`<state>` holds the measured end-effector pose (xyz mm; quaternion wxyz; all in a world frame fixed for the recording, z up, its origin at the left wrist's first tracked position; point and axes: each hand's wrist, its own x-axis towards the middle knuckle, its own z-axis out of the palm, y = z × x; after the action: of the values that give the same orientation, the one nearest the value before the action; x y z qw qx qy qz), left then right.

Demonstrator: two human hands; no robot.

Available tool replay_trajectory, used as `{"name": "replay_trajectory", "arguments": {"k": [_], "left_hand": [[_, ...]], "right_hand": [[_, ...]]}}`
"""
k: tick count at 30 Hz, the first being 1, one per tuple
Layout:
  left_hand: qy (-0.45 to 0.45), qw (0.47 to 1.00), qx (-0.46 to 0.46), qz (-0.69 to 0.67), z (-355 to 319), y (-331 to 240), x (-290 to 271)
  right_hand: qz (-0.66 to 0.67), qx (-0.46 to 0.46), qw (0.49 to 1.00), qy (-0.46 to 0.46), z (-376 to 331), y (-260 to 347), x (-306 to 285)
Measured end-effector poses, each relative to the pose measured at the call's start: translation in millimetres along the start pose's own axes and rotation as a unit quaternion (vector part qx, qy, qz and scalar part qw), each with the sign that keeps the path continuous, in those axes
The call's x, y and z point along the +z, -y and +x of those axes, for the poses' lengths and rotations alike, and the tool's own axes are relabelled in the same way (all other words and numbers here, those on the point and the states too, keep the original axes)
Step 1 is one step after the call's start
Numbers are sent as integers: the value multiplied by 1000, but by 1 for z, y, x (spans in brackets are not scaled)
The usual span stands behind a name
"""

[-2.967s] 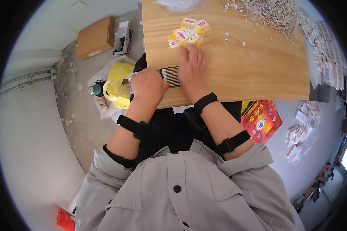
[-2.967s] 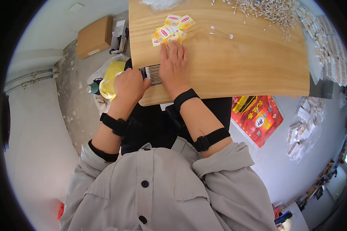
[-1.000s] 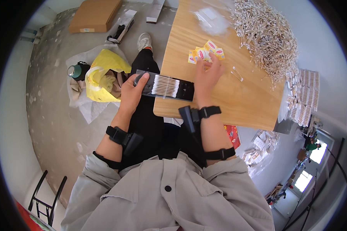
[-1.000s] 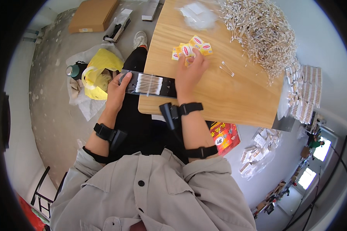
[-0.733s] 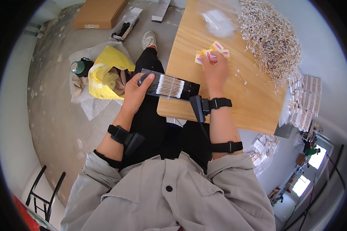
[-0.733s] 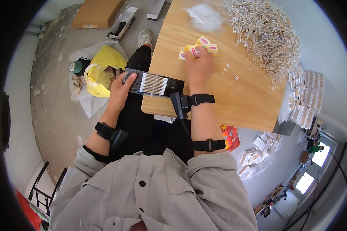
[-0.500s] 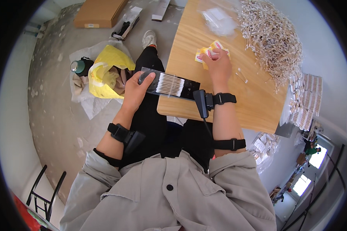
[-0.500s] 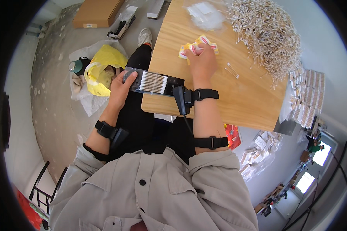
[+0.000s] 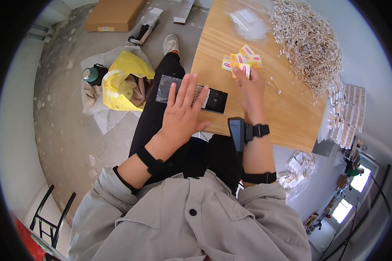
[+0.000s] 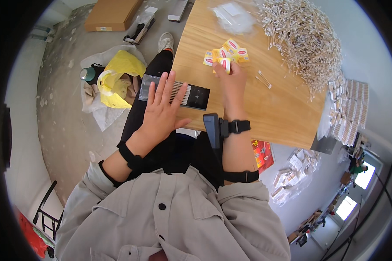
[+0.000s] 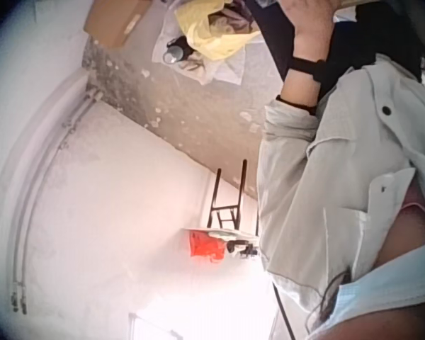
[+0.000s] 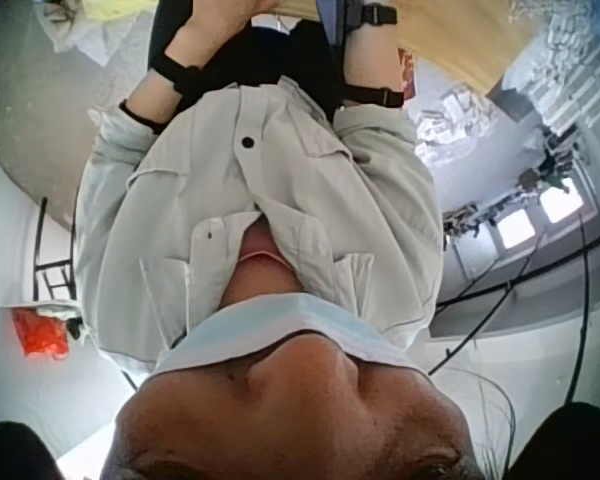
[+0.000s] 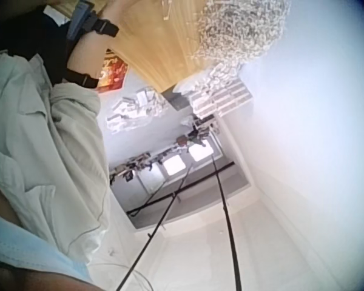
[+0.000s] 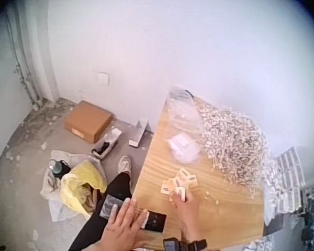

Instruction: The person sits at a wooden table and packs cotton swabs into small plastic containers. They gather loose swabs from a large pile, align them into neat rows, and place them into clear plastic cases. The person then seals the containers with yellow labels and sets the finished packages aside.

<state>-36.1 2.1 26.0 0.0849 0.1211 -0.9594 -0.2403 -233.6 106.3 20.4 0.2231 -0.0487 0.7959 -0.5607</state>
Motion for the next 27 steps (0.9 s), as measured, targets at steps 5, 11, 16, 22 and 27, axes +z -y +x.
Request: {"name": "replay_trajectory", "arguments": {"k": [5,11,16,22,27], "left_hand": [[39,998,-12,38,2,-1,9],[24,999,-22,17,3,-1,9],[-161,981,-93,-64,6,25,-2],[-150,805,-308,-484,1,72,17],[-125,729,-346,-577,3,75,19]], "right_hand": [[93,50,994,8,-35,3,1],[-114,5,993,-38,-53,-28,-1],[-269,-132,954,-22,-61,-40,-8],[-78,-9,996,-34,-66,-31,-8],[109,81,991,-4,-83,-22,5]]}}
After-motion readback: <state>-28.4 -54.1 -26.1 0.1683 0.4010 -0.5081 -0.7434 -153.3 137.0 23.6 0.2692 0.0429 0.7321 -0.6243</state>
